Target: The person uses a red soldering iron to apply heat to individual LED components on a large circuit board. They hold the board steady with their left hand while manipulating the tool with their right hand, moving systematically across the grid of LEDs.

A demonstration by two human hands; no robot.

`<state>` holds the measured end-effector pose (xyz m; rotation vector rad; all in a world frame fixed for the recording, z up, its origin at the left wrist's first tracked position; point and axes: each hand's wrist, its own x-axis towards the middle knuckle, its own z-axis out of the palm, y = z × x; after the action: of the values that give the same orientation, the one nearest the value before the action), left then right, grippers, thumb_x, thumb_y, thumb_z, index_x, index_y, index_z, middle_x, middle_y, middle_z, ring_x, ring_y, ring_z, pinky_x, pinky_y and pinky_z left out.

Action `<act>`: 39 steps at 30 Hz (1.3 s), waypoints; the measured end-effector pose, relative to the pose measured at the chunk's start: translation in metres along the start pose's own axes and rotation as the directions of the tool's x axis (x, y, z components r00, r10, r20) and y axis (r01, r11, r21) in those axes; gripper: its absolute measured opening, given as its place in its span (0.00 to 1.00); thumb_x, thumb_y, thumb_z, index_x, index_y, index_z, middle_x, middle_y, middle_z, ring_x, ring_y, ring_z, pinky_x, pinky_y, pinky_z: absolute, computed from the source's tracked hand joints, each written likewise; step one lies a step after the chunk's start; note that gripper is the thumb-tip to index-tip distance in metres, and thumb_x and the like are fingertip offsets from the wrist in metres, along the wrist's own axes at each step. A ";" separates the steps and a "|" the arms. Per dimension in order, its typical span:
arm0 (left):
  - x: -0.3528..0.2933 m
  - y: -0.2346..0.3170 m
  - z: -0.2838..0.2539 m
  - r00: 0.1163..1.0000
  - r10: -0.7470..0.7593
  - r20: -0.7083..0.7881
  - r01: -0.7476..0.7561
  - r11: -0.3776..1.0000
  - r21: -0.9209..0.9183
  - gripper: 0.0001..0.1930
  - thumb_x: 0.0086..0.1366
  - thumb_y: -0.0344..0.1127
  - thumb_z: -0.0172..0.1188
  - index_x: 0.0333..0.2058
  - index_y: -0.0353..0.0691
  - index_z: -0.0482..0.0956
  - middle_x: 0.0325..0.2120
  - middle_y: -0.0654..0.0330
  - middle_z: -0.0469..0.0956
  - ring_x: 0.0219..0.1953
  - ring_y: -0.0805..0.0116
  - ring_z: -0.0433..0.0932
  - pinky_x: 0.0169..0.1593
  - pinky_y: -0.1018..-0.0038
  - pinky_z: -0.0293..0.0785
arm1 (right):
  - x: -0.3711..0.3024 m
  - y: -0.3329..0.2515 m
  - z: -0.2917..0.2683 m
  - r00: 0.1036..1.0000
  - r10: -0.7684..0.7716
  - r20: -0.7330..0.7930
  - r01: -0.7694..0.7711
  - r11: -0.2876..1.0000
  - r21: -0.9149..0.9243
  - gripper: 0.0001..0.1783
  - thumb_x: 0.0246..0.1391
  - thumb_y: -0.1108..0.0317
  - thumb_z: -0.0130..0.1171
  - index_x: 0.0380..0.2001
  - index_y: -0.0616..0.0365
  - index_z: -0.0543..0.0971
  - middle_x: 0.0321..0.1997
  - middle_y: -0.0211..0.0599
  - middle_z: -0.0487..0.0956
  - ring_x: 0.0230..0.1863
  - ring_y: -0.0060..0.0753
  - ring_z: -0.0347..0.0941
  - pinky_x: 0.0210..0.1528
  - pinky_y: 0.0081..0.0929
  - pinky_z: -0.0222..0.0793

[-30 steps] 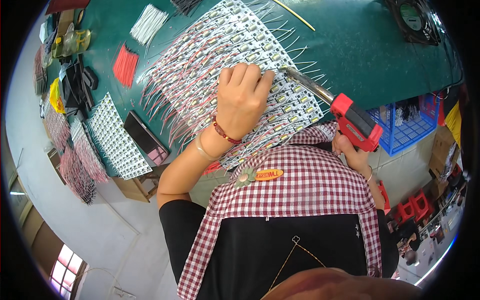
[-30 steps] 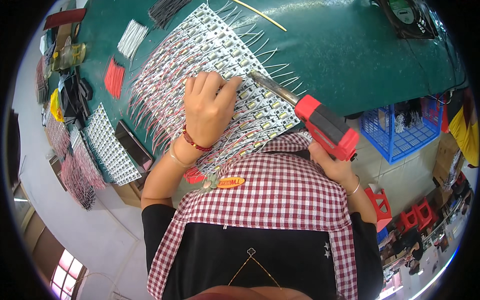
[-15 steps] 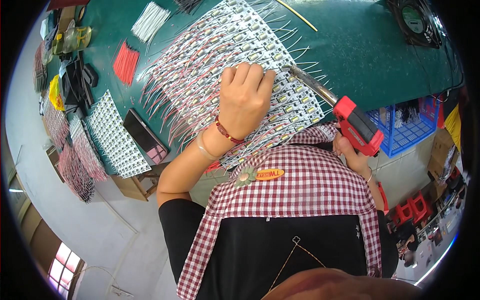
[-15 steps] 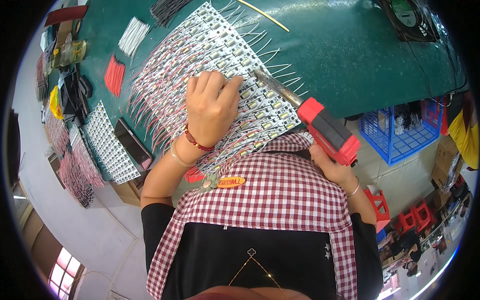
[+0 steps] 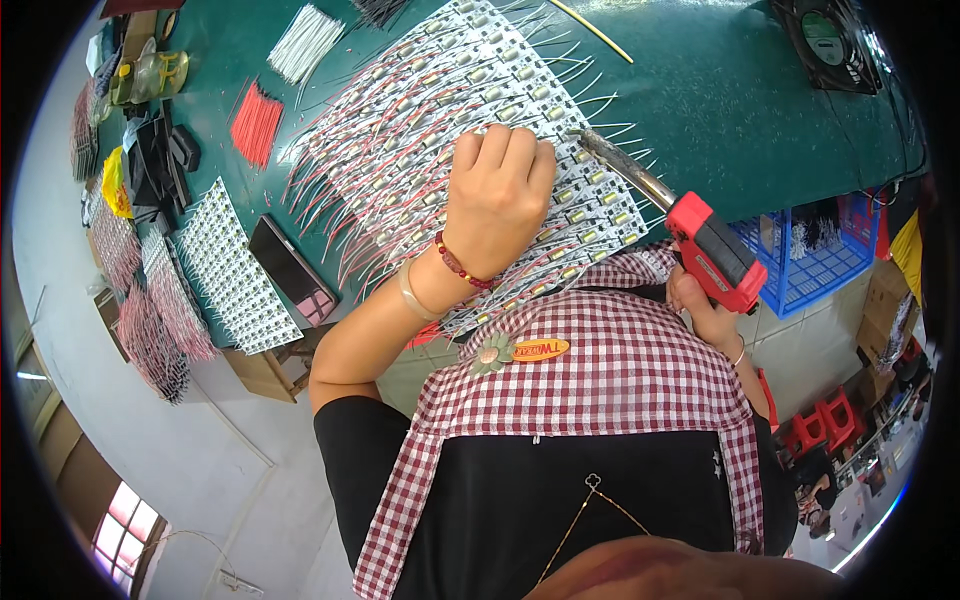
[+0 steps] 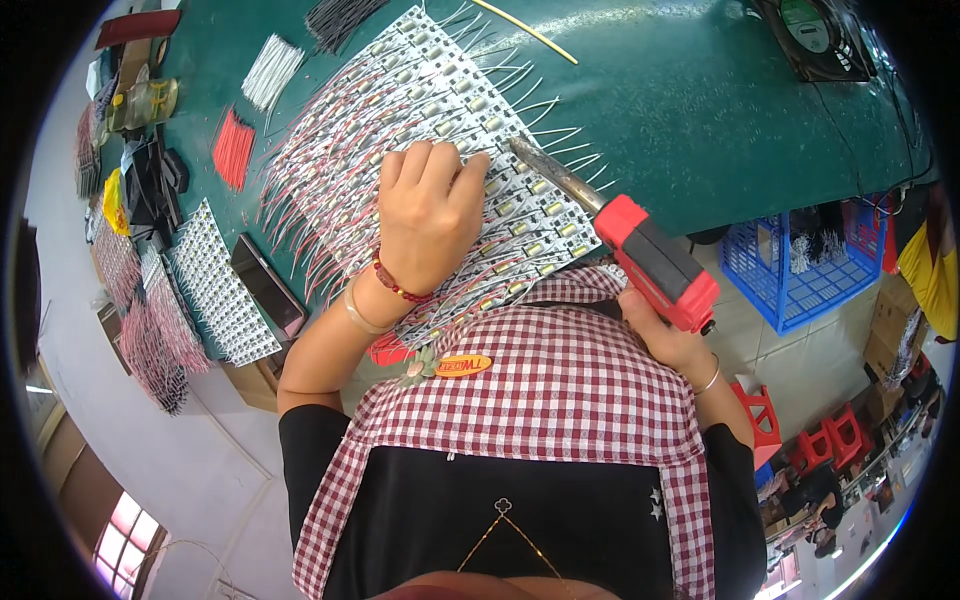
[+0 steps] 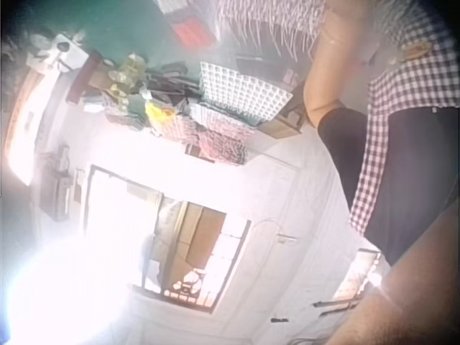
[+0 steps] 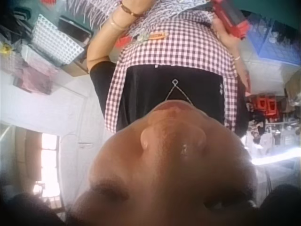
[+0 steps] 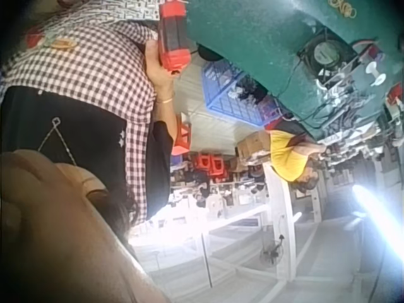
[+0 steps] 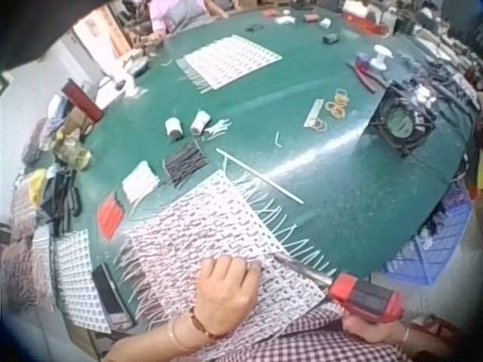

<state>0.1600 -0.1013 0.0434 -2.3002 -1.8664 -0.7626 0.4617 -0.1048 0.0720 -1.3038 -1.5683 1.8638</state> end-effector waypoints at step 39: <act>-0.007 0.017 -0.009 0.996 -0.068 0.053 0.072 0.993 -0.089 0.14 0.47 0.24 0.64 0.36 0.42 0.83 0.23 0.64 0.65 0.30 0.65 0.67 0.34 0.67 0.60 | -0.017 0.020 -0.003 1.000 -0.014 0.000 0.014 1.000 -0.028 0.05 0.60 0.70 0.60 0.38 0.59 0.78 0.31 0.26 0.76 0.32 0.20 0.71 0.35 0.25 0.68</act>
<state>0.1720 -0.1151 0.0529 -2.3396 -1.9833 -0.8224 0.4775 -0.1219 0.0610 -1.3013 -1.6050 1.8397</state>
